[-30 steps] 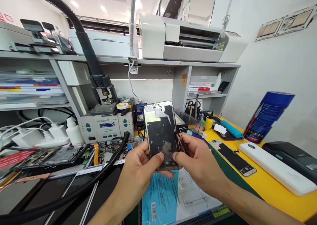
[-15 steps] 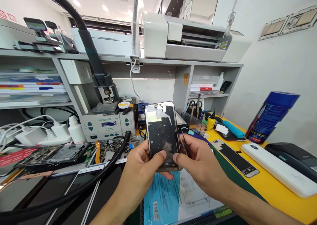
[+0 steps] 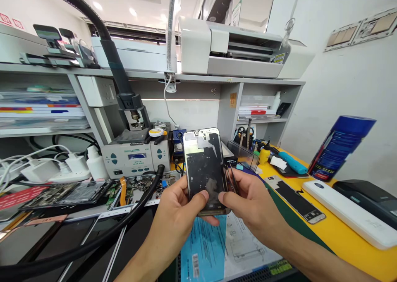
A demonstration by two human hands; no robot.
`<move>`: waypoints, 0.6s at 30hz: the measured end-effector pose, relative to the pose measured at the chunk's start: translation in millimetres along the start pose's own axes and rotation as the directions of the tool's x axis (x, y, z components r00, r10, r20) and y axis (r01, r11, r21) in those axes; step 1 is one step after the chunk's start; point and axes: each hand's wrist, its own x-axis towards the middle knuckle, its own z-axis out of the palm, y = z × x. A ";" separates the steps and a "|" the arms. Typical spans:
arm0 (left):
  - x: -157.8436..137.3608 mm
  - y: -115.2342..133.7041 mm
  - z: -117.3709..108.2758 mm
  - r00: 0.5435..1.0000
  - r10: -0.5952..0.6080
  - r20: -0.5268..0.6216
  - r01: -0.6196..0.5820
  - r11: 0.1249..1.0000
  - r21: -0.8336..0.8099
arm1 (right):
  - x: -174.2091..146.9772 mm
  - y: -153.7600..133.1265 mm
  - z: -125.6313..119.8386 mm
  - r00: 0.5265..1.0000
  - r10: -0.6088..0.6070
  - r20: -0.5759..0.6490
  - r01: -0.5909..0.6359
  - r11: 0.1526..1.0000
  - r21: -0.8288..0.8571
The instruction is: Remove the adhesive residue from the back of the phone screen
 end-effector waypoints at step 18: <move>1.7 -5.9 -2.7 0.992 -0.072 -0.107 0.065 0.996 -0.066 | -2.9 -4.8 4.6 1.000 -0.017 0.025 0.017 1.000 0.025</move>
